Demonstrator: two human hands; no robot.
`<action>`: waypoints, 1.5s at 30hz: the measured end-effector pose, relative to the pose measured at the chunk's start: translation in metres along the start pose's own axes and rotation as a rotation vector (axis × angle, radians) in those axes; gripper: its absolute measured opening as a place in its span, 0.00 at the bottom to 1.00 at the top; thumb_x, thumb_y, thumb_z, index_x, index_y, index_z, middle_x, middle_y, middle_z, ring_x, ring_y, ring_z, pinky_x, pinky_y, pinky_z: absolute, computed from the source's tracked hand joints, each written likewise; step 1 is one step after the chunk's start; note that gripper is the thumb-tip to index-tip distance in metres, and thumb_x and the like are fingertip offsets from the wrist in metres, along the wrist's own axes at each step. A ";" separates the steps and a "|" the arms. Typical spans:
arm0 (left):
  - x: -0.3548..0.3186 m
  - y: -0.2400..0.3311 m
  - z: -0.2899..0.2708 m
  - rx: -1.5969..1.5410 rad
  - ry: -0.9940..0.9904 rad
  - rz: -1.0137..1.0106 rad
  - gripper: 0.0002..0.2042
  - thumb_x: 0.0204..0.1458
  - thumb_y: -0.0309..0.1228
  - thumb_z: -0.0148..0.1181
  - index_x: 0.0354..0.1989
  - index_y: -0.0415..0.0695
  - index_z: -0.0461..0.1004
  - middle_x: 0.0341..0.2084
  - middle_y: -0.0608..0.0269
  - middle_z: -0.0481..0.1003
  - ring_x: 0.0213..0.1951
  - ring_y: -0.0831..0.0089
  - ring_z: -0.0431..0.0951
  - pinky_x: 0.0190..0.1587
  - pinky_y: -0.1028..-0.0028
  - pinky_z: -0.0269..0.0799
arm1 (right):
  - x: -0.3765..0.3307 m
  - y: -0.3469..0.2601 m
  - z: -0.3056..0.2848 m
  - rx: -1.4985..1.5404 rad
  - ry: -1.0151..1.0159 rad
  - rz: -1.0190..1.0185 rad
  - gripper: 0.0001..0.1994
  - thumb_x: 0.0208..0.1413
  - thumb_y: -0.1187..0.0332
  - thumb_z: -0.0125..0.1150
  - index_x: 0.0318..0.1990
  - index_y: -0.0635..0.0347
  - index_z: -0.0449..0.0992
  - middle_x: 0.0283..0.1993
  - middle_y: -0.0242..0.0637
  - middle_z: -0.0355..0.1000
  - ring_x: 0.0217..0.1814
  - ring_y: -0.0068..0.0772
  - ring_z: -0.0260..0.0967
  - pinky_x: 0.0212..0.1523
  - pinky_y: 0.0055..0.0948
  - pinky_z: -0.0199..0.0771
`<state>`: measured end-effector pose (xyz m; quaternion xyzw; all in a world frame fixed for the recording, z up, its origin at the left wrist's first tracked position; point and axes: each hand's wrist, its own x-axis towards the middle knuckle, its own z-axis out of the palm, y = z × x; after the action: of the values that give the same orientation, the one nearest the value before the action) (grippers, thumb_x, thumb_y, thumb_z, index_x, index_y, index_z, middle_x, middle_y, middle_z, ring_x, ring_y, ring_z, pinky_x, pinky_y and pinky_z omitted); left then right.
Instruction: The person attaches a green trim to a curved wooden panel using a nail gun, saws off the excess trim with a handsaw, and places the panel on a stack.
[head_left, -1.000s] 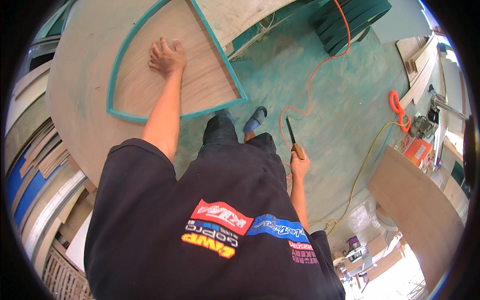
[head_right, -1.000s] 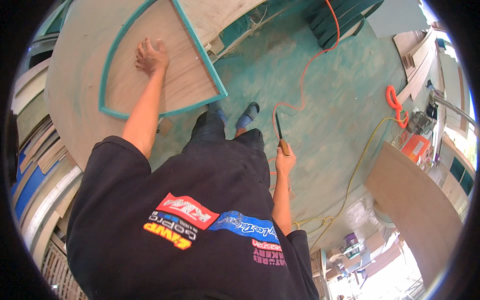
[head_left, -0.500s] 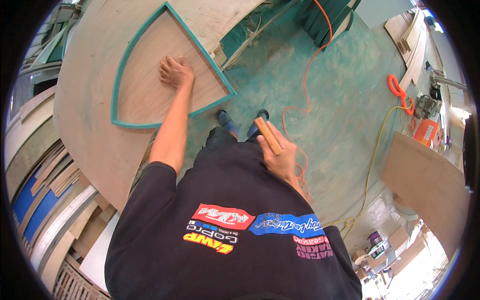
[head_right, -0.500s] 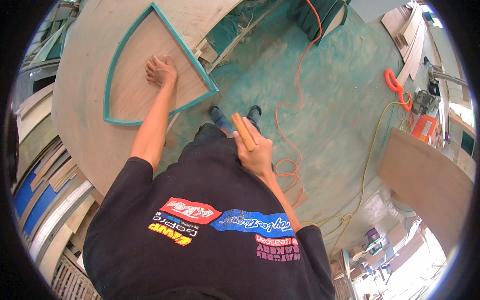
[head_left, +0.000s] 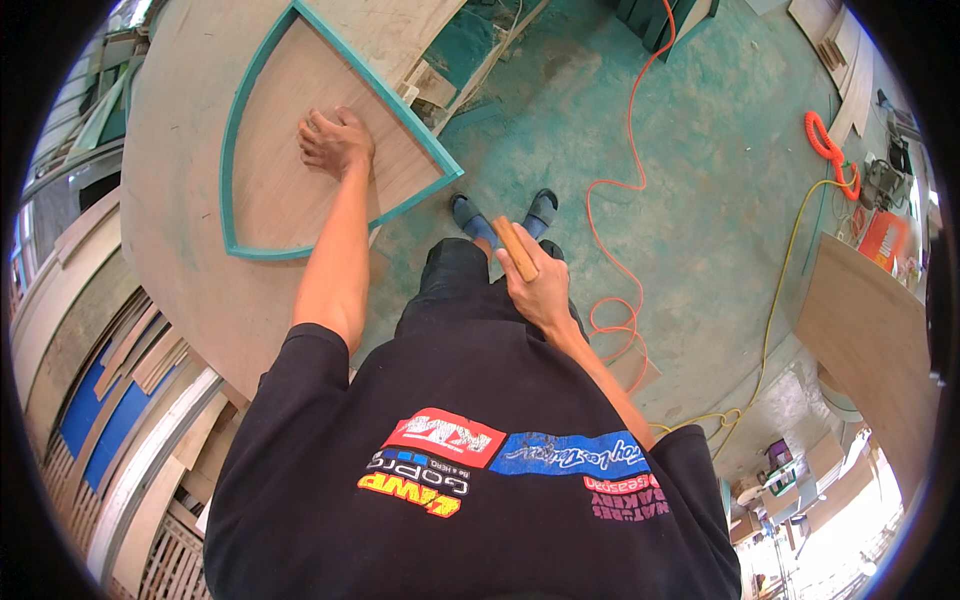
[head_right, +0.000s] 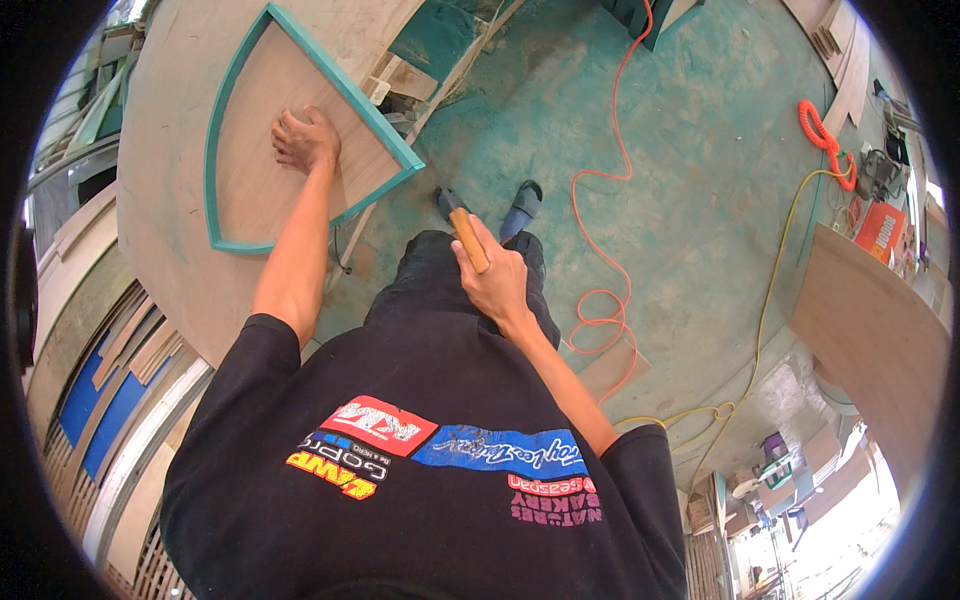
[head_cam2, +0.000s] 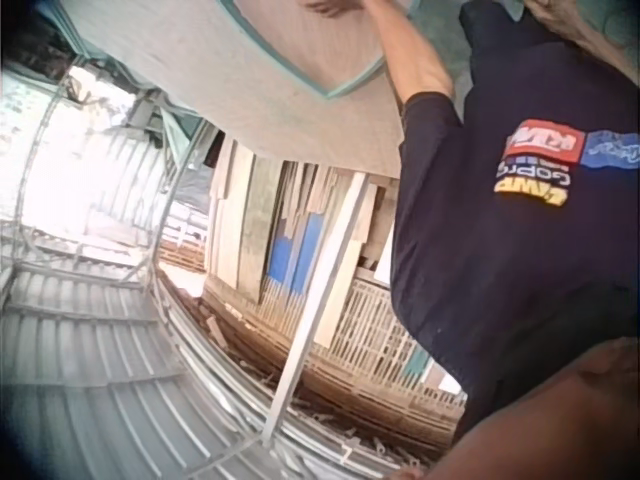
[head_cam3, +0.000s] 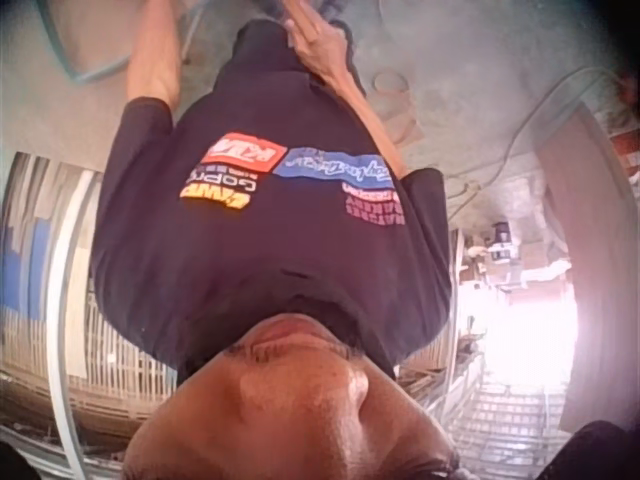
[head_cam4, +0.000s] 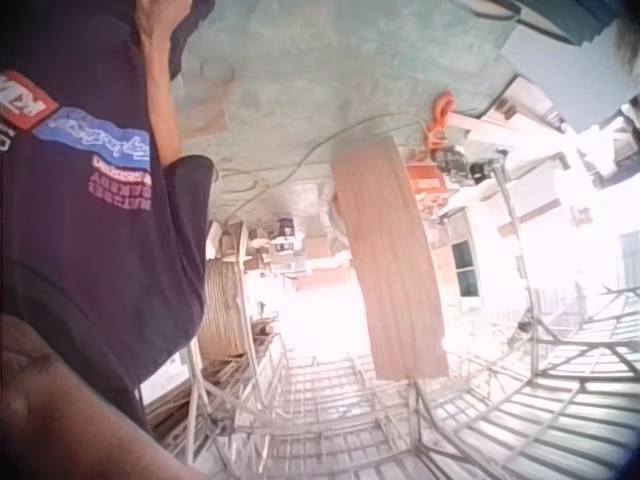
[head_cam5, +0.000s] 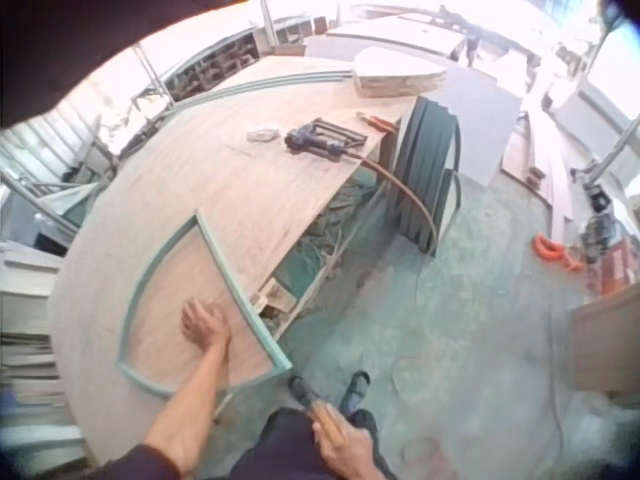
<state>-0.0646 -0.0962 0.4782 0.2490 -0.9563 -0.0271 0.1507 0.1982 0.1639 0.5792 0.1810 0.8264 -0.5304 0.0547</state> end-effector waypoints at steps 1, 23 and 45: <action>-0.001 0.001 -0.001 -0.006 -0.009 -0.005 0.26 0.62 0.49 0.50 0.63 0.46 0.68 0.65 0.52 0.63 0.68 0.56 0.60 0.66 0.51 0.54 | -0.006 0.000 -0.005 -0.028 0.033 -0.018 0.22 0.61 0.60 0.65 0.59 0.60 0.76 0.30 0.51 0.79 0.33 0.55 0.80 0.33 0.40 0.77; -0.111 0.014 -0.124 -0.661 -0.695 0.399 0.22 0.58 0.47 0.60 0.46 0.37 0.76 0.51 0.49 0.75 0.51 0.53 0.76 0.53 0.56 0.69 | -0.092 0.322 -0.168 -0.392 0.022 0.582 0.21 0.53 0.57 0.69 0.33 0.75 0.80 0.29 0.49 0.79 0.30 0.41 0.76 0.37 0.42 0.76; -0.154 -0.036 -0.143 -0.470 -0.079 0.565 0.17 0.45 0.41 0.73 0.34 0.41 0.76 0.34 0.57 0.75 0.45 0.58 0.76 0.49 0.59 0.68 | -0.042 0.202 -0.121 0.259 0.071 0.564 0.13 0.61 0.65 0.60 0.27 0.63 0.78 0.17 0.28 0.65 0.15 0.20 0.62 0.16 0.26 0.55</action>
<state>0.1236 -0.0497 0.5675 -0.0673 -0.9602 -0.2128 0.1681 0.3215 0.3378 0.4704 0.4270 0.6705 -0.5886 0.1472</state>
